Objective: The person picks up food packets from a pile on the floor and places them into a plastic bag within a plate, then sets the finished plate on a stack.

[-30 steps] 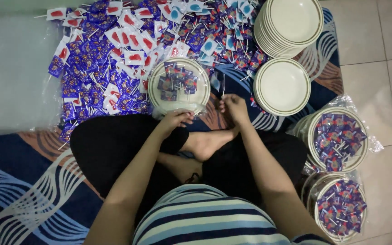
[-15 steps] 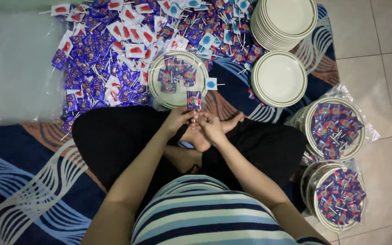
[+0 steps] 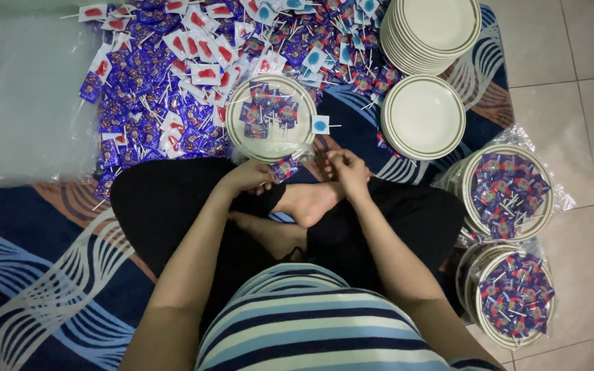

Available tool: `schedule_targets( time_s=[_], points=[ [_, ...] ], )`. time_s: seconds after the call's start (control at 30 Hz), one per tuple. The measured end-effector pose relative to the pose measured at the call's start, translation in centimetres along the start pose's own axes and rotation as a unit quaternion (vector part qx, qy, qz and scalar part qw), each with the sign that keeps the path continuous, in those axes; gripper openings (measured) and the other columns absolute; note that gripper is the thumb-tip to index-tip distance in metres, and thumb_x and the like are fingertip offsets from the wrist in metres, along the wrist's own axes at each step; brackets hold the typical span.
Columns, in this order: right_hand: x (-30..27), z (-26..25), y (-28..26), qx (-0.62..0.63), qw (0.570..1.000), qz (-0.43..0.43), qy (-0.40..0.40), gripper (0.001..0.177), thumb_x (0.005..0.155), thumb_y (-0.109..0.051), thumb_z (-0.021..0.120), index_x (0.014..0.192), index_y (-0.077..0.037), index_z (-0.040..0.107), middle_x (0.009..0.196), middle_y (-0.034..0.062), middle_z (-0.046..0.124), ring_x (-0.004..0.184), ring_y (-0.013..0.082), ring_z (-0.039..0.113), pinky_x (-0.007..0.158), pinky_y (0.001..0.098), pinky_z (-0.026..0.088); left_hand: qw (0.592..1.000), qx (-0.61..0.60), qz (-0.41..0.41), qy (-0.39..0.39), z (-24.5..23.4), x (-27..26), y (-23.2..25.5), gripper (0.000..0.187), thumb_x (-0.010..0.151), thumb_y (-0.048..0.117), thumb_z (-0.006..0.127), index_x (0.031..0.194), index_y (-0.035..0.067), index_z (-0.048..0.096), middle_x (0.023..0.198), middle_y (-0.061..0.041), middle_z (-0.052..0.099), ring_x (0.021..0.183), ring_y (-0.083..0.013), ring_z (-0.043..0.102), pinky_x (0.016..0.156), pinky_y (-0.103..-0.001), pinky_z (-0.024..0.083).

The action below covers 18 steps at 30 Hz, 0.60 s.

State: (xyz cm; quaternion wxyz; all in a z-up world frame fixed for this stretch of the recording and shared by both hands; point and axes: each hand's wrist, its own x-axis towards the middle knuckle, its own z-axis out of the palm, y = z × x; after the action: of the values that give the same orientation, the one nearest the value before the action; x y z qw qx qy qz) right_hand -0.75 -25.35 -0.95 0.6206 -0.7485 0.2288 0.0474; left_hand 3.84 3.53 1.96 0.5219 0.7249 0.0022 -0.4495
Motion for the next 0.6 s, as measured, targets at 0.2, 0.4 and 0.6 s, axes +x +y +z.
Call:
schedule_targets(
  time_s=[0.2, 0.4, 0.6],
  points=[
    [2.7, -1.2, -1.5, -0.238, 0.968, -0.073, -0.017, 0.058, 0.092, -0.017, 0.071, 0.148, -0.013, 0.056, 0.15, 0.0235, 0.046, 0.138, 0.0472, 0.048, 0.115, 0.0567, 0.042, 0.997, -0.012, -0.052, 0.053, -0.1, 3.2, -2.6, 0.042, 0.098, 0.021, 0.051, 0.135, 0.002, 0.056, 0.073, -0.012, 0.072, 0.049, -0.0201, 0.068, 0.044, -0.032, 0.049],
    [3.7, -0.5, -1.1, -0.293, 0.942, -0.145, -0.075, 0.077, 0.093, 0.002, 0.061, 0.162, -0.017, 0.033, 0.158, 0.0255, 0.037, 0.145, 0.0456, 0.039, 0.12, 0.0535, 0.038, 0.978, -0.192, -0.031, 0.076, 1.5, 2.7, -0.9, 0.034, 0.095, 0.007, 0.049, 0.128, -0.002, 0.055, 0.074, -0.01, 0.061, 0.049, -0.0205, 0.06, 0.04, -0.031, 0.047],
    [3.8, -0.2, -0.5, -0.313, 0.939, -0.126, -0.068, 0.081, 0.091, -0.002, 0.065, 0.163, -0.014, 0.029, 0.142, 0.0243, 0.05, 0.132, 0.0454, 0.054, 0.111, 0.0532, 0.048, 0.922, -0.384, -0.026, 0.046, 1.7, 10.2, -7.2, 0.023, 0.107, 0.012, 0.039, 0.115, -0.003, 0.054, 0.094, -0.006, 0.05, 0.072, -0.017, 0.058, 0.052, -0.024, 0.042]
  ],
)
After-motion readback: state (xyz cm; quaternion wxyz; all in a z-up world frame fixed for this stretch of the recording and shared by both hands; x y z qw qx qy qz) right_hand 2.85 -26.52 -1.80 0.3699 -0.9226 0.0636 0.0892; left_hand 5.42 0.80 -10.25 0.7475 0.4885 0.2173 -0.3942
